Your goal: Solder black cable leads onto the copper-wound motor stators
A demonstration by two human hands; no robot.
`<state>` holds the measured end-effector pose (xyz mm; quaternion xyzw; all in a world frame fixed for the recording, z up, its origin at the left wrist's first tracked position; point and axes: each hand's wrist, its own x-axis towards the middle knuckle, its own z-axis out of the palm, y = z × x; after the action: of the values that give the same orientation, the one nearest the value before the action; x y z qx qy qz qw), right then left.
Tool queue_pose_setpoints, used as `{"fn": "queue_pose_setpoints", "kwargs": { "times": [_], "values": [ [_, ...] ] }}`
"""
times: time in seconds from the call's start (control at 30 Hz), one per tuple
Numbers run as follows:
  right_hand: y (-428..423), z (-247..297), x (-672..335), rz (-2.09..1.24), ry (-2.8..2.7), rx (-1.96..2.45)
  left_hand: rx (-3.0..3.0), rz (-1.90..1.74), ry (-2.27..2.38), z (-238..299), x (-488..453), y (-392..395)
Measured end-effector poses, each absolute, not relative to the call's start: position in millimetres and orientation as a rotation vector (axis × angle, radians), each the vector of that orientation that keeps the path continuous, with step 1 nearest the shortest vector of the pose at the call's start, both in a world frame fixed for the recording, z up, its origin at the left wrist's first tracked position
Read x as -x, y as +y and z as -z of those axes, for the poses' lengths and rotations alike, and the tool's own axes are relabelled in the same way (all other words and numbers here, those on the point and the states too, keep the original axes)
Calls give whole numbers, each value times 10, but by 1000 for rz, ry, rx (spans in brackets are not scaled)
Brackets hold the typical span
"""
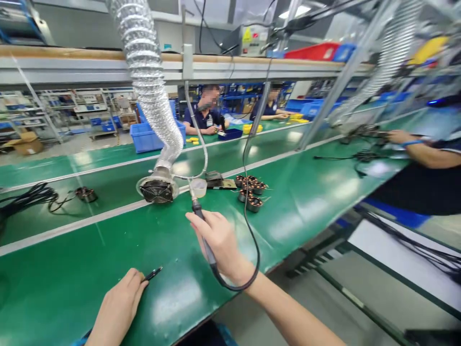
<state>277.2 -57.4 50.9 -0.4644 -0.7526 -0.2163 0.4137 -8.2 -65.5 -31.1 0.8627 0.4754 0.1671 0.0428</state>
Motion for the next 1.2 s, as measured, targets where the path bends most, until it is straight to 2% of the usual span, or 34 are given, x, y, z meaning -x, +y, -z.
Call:
{"fn": "queue_pose_setpoints", "kwargs": {
  "times": [0.17, 0.3, 0.5, 0.7, 0.9, 1.07, 1.2],
  "values": [
    [-504, -409, -3759, 719, -1728, 1595, -2555, -681, 1413, 375, 136, -486],
    [-257, -162, -4315, 659, -1609, 2048, -2576, -670, 1279, 363, -7, -469],
    [-174, 239, -4553, 596, -1617, 2094, -2643, -557, 1239, 339, -100, -567],
    [-205, 463, -4356, 518, -1562, 1916, -2537, -420, 1090, 242, -92, -661],
    [-318, 407, -3387, 84, -1729, 1382, -2130, -540, 1074, -112, -102, -436],
    [-331, 181, -2508, -393, -2047, 977, -1989, -703, 1401, -185, -11, 45],
    [-195, 93, -2192, -460, -2133, 834, -1971, -837, 1615, -52, 67, 228]
  ]
}}
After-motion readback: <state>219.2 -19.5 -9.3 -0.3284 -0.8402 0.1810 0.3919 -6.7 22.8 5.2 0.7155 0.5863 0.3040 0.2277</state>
